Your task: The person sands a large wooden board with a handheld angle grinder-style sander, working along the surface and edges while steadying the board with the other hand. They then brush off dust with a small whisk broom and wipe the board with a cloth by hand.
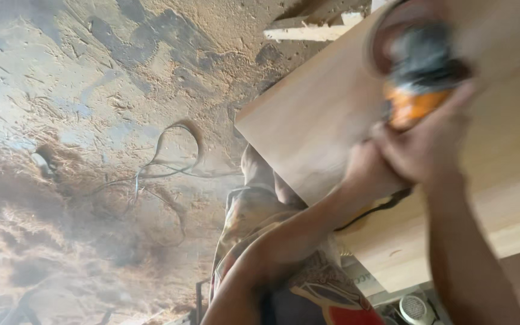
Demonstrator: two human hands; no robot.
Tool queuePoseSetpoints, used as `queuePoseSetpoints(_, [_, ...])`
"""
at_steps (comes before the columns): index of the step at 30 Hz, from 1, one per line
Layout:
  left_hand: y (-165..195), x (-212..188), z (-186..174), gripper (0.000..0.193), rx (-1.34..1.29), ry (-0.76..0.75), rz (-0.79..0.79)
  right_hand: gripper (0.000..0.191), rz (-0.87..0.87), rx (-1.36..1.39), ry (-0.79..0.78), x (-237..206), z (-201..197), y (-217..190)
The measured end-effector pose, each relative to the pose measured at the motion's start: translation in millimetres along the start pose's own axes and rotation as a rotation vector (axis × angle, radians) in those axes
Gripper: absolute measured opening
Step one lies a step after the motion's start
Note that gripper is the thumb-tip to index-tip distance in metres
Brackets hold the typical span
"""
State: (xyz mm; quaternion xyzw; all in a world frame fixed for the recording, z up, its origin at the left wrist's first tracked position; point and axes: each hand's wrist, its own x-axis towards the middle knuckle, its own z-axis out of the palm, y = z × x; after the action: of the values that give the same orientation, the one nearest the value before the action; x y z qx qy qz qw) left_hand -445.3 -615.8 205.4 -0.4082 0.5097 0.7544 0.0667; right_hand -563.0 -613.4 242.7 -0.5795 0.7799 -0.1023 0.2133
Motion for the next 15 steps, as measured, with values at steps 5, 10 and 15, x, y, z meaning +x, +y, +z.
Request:
queuePoseSetpoints(5, [-92,-89,5,0.046,-0.379,0.298,-0.019,0.11,0.183,0.288,-0.234,-47,45,-112])
queuePoseSetpoints(10, [-134,-118,26,0.051,-0.754,0.576,-0.016,0.105,0.012,0.231,-0.399,-72,71,-143])
queuePoseSetpoints(15, [-96,-70,22,0.055,-0.509,0.436,0.119,0.107,0.045,0.229,-0.254,-41,43,-98])
